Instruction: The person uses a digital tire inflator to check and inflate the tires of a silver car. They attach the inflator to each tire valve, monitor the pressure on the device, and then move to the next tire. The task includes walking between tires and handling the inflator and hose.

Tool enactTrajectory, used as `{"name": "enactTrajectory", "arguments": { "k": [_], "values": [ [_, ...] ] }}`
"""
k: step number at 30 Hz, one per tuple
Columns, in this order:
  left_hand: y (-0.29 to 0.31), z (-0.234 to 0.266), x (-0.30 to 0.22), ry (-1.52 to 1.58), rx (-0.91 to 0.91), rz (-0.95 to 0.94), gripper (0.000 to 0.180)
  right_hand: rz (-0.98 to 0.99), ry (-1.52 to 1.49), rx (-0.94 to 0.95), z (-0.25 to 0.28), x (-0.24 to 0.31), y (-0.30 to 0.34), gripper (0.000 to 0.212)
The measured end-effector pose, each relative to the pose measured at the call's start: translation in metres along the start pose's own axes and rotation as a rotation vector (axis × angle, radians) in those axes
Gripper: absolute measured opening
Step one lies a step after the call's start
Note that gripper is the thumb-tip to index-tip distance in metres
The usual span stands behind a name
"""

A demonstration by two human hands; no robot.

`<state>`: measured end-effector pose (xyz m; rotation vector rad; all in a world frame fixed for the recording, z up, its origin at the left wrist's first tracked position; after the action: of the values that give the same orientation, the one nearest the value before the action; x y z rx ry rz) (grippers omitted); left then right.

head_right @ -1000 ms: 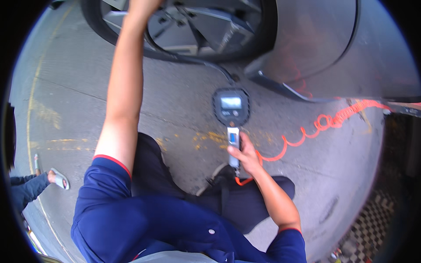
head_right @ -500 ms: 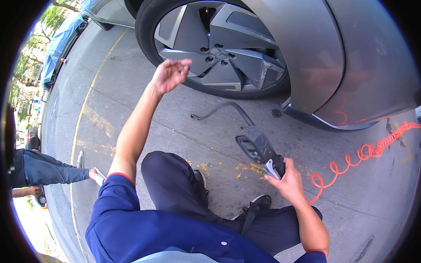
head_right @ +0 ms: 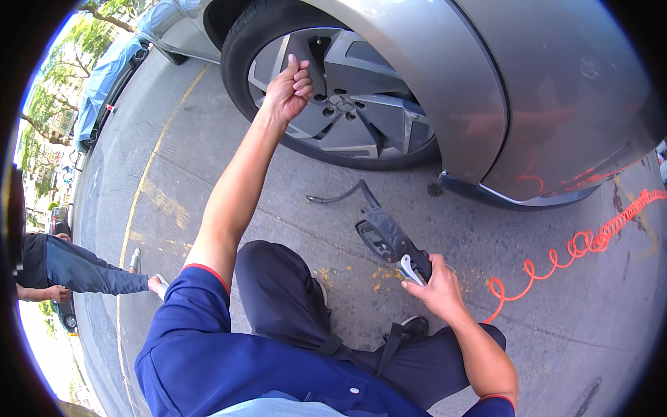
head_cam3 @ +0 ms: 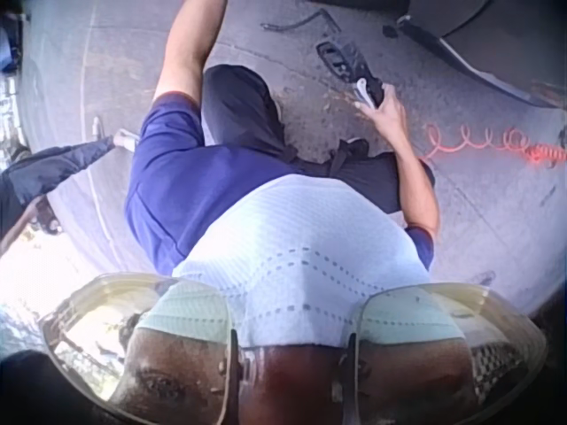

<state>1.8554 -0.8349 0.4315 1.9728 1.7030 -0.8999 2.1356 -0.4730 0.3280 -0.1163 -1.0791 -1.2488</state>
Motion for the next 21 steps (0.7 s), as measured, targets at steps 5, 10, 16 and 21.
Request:
{"name": "enactTrajectory", "arguments": {
  "k": [5,10,16,21],
  "values": [
    [-0.012,-0.008,-0.006,-0.070,-0.129,-0.057,0.033,-0.007,-0.018,0.003,0.003,-0.001,-0.001,0.071],
    [-0.027,-0.008,-0.009,-0.304,-0.266,-0.121,0.022,0.016,-0.045,0.009,0.002,-0.002,-0.002,0.070],
    [-0.041,0.000,-0.010,-0.174,-0.424,-0.193,0.014,0.034,-0.034,0.013,0.001,-0.001,0.000,0.071],
    [-0.048,-0.004,-0.003,-0.126,-0.407,-0.119,0.011,0.035,-0.025,0.011,0.000,-0.002,0.000,0.071]
  ]
}}
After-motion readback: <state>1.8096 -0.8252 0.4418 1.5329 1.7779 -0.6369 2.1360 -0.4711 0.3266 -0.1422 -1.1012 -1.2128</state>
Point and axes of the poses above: each hand's wrist, its own y-axis away from the middle knuckle, its own z-axis out of the back of the hand, x = y × z, the point moved 7 cm from there along -y, towards the middle knuckle, and after that the axes turned 13 degrees about x, right-handed, at the moved point
